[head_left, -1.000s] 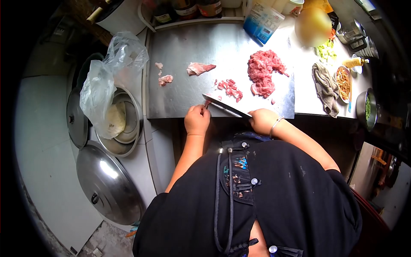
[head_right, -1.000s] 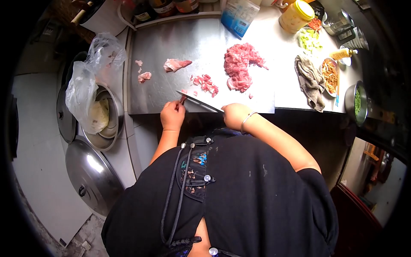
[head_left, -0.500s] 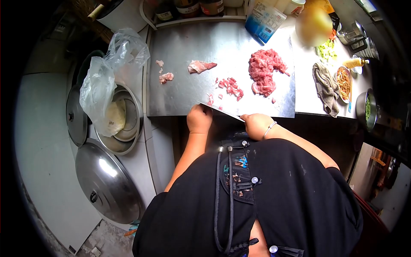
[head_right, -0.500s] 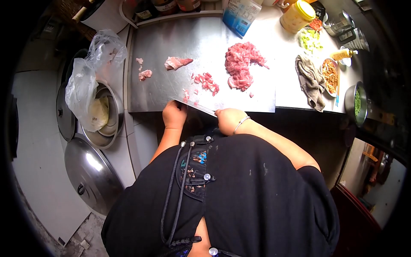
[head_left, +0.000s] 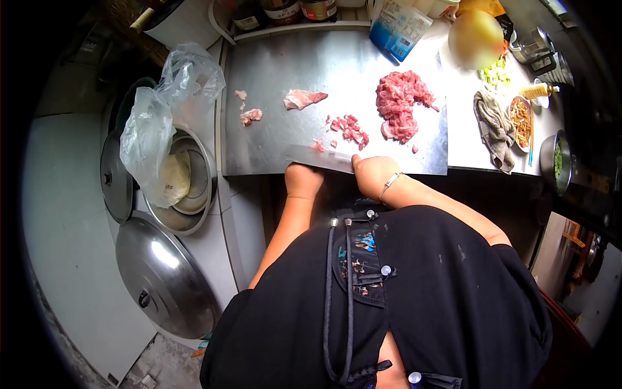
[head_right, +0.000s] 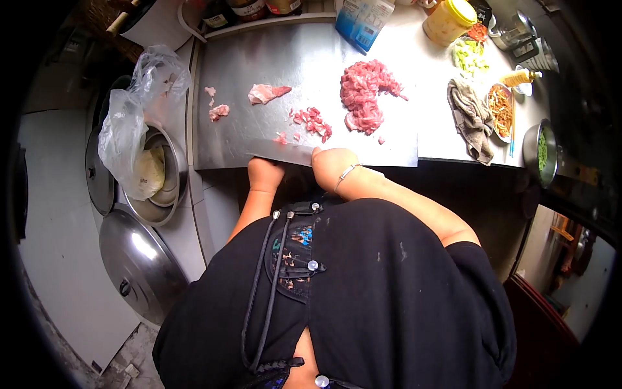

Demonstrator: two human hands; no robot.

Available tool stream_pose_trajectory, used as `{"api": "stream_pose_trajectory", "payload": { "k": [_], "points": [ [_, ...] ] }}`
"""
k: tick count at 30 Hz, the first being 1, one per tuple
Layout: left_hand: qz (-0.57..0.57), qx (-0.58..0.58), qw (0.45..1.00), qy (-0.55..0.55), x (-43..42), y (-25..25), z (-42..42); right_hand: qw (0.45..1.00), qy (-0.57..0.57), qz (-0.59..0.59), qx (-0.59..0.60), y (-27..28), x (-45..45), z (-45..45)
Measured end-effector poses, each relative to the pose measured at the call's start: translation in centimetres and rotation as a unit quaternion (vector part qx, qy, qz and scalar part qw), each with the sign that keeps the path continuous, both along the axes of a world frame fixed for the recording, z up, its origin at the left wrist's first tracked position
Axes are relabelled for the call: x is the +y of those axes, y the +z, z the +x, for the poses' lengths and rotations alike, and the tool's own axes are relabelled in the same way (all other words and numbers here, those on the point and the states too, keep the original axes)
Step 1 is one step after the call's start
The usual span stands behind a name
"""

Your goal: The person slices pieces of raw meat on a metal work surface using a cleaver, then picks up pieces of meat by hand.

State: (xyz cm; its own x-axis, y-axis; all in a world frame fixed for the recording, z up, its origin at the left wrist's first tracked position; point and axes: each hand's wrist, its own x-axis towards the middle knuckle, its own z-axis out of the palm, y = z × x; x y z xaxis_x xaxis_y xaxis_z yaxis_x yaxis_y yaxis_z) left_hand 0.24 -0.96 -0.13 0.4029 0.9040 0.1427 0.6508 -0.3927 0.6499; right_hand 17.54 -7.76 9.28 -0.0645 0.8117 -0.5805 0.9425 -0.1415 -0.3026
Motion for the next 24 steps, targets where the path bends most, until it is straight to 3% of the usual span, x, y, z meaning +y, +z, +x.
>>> {"api": "stream_pose_trajectory", "payload": {
  "k": [2,8,14,16,19,24],
  "points": [
    [0.028,-0.009,1.0,-0.006,0.0,1.0,0.4,1.0,-0.005,0.013,-0.011,-0.3,0.4,-0.2],
    [-0.07,-0.026,0.997,0.022,0.4,0.8,-1.1,0.999,0.019,0.015,-0.035,0.4,-0.7,1.4],
    [-0.131,0.071,0.988,0.041,0.5,2.0,-1.3,0.999,0.008,0.011,-0.033,0.8,-1.2,2.0],
    [-0.051,0.017,0.998,-0.042,0.3,1.6,-1.1,0.999,0.007,0.018,-0.032,0.5,-1.1,2.0],
    [0.01,-0.047,0.996,-0.071,0.0,1.2,0.1,0.999,0.004,0.021,-0.028,0.3,-0.6,1.5],
    [0.029,0.004,0.996,-0.09,-0.6,1.2,1.0,0.999,-0.003,0.013,-0.03,-0.1,0.6,0.4]
  ]
}}
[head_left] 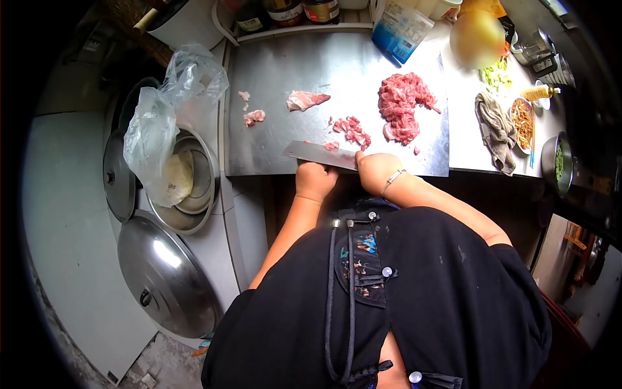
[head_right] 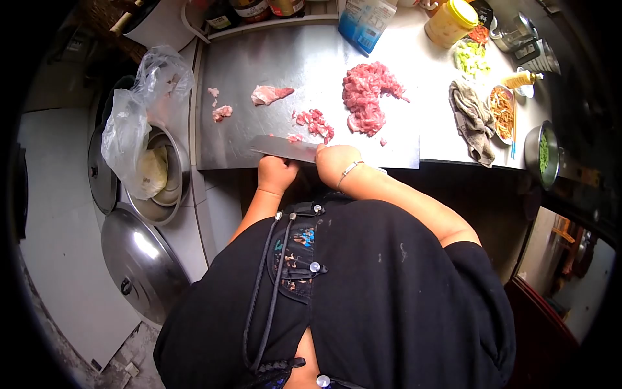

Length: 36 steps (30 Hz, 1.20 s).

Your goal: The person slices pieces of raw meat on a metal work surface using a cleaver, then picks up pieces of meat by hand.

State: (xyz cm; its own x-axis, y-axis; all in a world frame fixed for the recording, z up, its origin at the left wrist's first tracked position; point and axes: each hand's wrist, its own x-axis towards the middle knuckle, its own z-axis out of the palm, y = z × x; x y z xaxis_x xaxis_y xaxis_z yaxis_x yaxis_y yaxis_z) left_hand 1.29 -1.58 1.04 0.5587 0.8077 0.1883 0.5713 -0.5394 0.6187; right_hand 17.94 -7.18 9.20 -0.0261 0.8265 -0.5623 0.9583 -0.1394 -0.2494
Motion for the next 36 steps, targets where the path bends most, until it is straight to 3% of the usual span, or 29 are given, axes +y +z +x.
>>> {"api": "stream_pose_trajectory", "payload": {
  "k": [2,5,8,10,12,13,16,23,28,30,32,36],
  "points": [
    [-0.099,-0.006,0.995,0.012,0.0,0.2,-0.2,1.0,0.0,0.007,-0.001,-0.2,0.2,-0.2],
    [-0.036,-0.014,0.999,-0.008,0.2,0.3,-0.3,1.0,-0.001,0.01,0.005,-0.2,0.4,-0.4],
    [-0.104,-0.021,0.99,0.088,0.5,0.9,-1.2,1.0,0.007,0.019,-0.003,0.3,-0.3,0.1],
    [-0.082,-0.043,0.992,0.082,1.0,1.4,-2.0,1.0,0.006,0.017,-0.004,0.2,-1.0,0.8],
    [-0.079,0.037,0.992,0.096,1.3,1.9,-2.8,1.0,0.005,0.018,-0.003,0.3,-1.4,1.1],
    [0.001,-0.016,0.996,0.088,1.4,1.3,-2.9,1.0,-0.01,0.009,0.004,0.6,-1.5,1.3],
    [-0.071,-0.027,0.993,0.095,0.9,1.7,-3.6,0.999,-0.037,-0.005,0.019,0.6,-1.3,1.8],
    [-0.061,-0.046,0.988,0.135,0.7,1.0,-3.1,0.99,-0.089,0.001,0.113,0.0,-0.6,3.6],
    [-0.076,0.056,0.982,0.164,1.2,2.0,-3.7,0.99,-0.054,0.051,0.123,1.2,-2.7,2.6],
    [-0.059,0.058,0.983,0.163,1.4,2.2,-3.6,0.989,-0.052,0.057,0.126,0.8,-3.7,2.5],
    [0.058,-0.022,0.996,0.057,1.6,2.5,-3.0,0.991,-0.048,0.045,0.119,0.4,-4.3,2.5],
    [0.031,0.011,0.998,0.05,1.1,0.3,-2.4,0.994,-0.044,0.024,0.096,0.2,-4.6,2.4]
  ]
}}
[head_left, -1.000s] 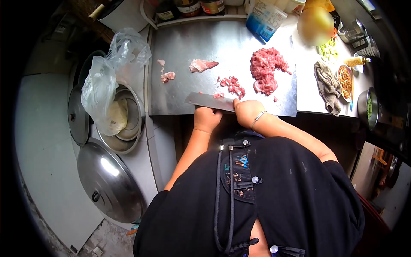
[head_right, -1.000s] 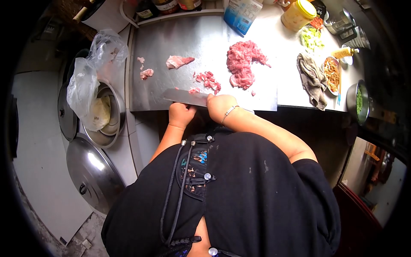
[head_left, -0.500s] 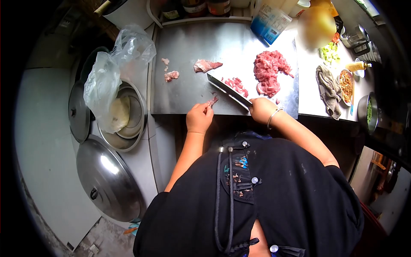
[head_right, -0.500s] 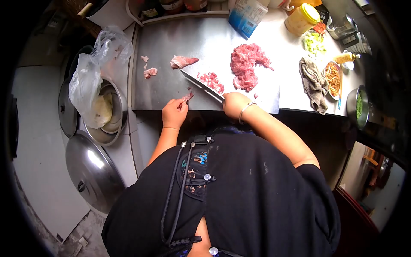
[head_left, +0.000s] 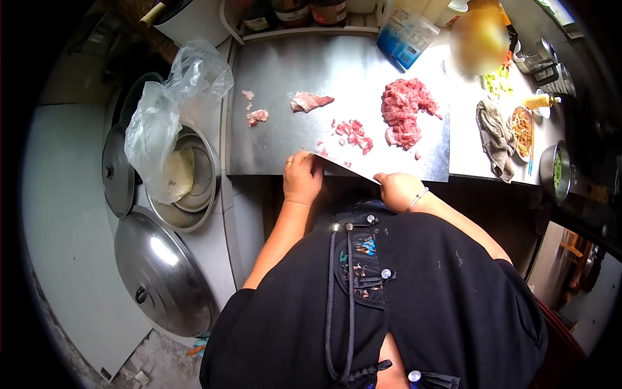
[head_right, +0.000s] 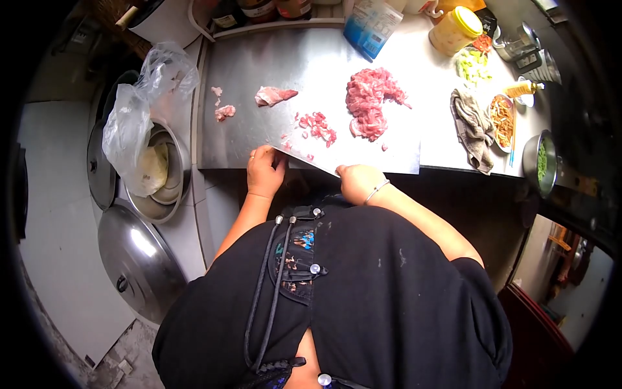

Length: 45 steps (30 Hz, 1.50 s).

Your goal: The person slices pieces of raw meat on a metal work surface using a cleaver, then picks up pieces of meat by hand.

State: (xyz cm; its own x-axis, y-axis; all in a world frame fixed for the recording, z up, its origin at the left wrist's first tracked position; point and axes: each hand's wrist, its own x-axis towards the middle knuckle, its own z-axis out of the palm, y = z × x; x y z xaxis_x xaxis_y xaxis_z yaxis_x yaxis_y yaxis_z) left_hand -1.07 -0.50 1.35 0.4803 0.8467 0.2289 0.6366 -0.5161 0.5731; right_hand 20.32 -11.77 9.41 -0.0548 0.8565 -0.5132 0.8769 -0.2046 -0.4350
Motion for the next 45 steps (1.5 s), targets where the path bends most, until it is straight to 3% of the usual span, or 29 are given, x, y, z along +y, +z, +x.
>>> {"api": "stream_pose_trajectory", "payload": {
  "k": [14,16,23,25,26,29,36,37,42,45],
  "points": [
    [-0.034,-0.018,0.999,0.021,0.0,-1.6,1.6,0.996,0.028,-0.024,-0.079,-0.5,2.9,-1.9],
    [-0.052,0.021,0.998,0.042,-0.1,-2.0,1.7,0.996,0.03,-0.024,-0.08,-1.0,3.6,-2.4],
    [-0.01,-0.014,1.0,0.004,0.2,-0.6,0.7,0.994,0.018,-0.018,-0.104,0.2,3.0,-0.8],
    [-0.022,0.075,0.995,0.062,0.1,-0.6,-0.6,0.993,-0.005,-0.039,-0.113,0.4,2.7,0.5],
    [-0.013,0.067,0.996,0.064,0.2,-0.5,-1.2,0.991,-0.017,-0.053,-0.12,0.3,2.7,1.3],
    [-0.023,0.044,0.997,0.054,0.6,-0.4,-2.3,0.999,-0.035,-0.005,-0.019,-0.8,2.6,4.1],
    [-0.097,0.01,0.994,0.056,0.9,1.9,-2.2,0.982,-0.16,0.049,0.083,-0.8,0.5,4.7],
    [-0.097,0.019,0.994,0.048,1.0,2.3,-2.2,0.975,-0.173,0.102,0.095,-0.3,0.0,4.6],
    [-0.083,0.011,0.996,0.031,2.1,4.5,-1.8,0.973,-0.146,0.17,0.063,-0.3,-1.7,5.5],
    [-0.067,0.014,0.997,0.024,2.5,6.2,-1.5,0.985,-0.09,0.15,0.009,1.5,-2.3,5.7]
  ]
}}
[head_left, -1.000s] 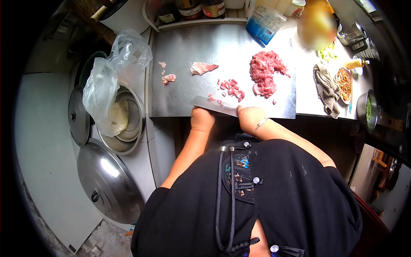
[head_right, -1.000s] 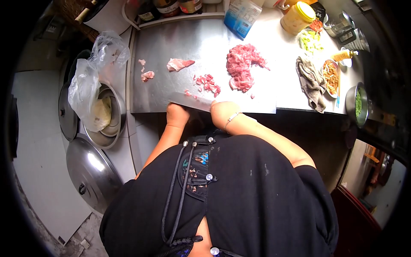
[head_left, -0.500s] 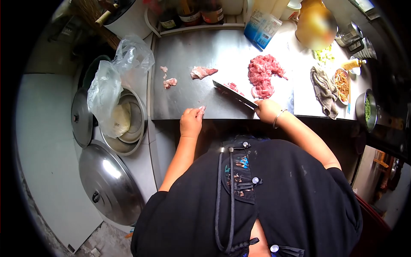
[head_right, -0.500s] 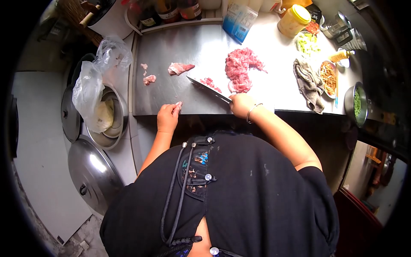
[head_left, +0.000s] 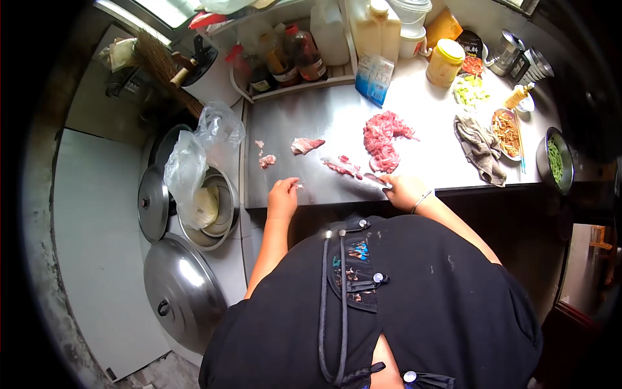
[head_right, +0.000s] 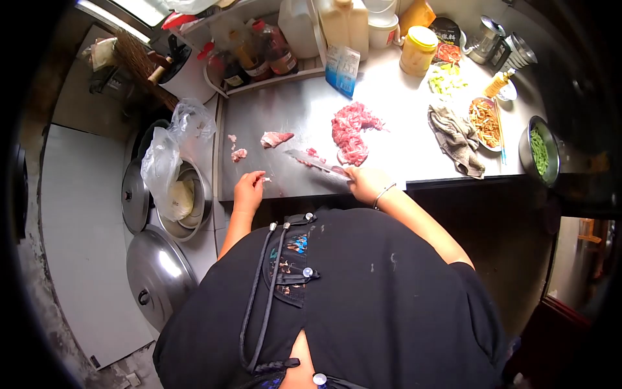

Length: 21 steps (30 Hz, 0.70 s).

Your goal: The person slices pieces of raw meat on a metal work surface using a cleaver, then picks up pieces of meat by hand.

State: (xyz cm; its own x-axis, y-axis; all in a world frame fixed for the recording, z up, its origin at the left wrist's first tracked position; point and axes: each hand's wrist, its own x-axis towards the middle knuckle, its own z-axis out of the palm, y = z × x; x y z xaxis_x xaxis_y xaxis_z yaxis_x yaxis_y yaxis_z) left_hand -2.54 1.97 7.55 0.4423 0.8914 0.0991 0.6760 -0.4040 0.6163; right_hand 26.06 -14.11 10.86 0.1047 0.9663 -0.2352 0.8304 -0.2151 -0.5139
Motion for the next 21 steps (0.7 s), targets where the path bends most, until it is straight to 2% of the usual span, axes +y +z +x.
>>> {"api": "stream_pose_trajectory", "payload": {
  "k": [8,14,16,19,21],
  "points": [
    [0.06,0.004,0.998,0.008,-0.1,3.3,-0.1,0.997,0.031,0.07,0.025,-1.3,-0.9,1.0],
    [0.0,-0.006,0.998,0.056,-1.6,5.4,0.2,0.989,0.055,0.136,0.033,-0.7,-0.9,2.1],
    [0.028,0.031,0.998,0.054,-2.0,6.2,0.3,0.985,0.061,0.16,0.036,-0.6,-0.8,2.3],
    [0.054,0.019,0.997,0.051,-1.8,6.5,0.3,0.98,0.062,0.188,0.036,0.0,-0.9,2.6],
    [0.079,0.019,0.996,0.044,-1.1,6.2,0.2,0.985,0.079,0.154,0.022,0.5,-1.0,2.7]
  ]
}}
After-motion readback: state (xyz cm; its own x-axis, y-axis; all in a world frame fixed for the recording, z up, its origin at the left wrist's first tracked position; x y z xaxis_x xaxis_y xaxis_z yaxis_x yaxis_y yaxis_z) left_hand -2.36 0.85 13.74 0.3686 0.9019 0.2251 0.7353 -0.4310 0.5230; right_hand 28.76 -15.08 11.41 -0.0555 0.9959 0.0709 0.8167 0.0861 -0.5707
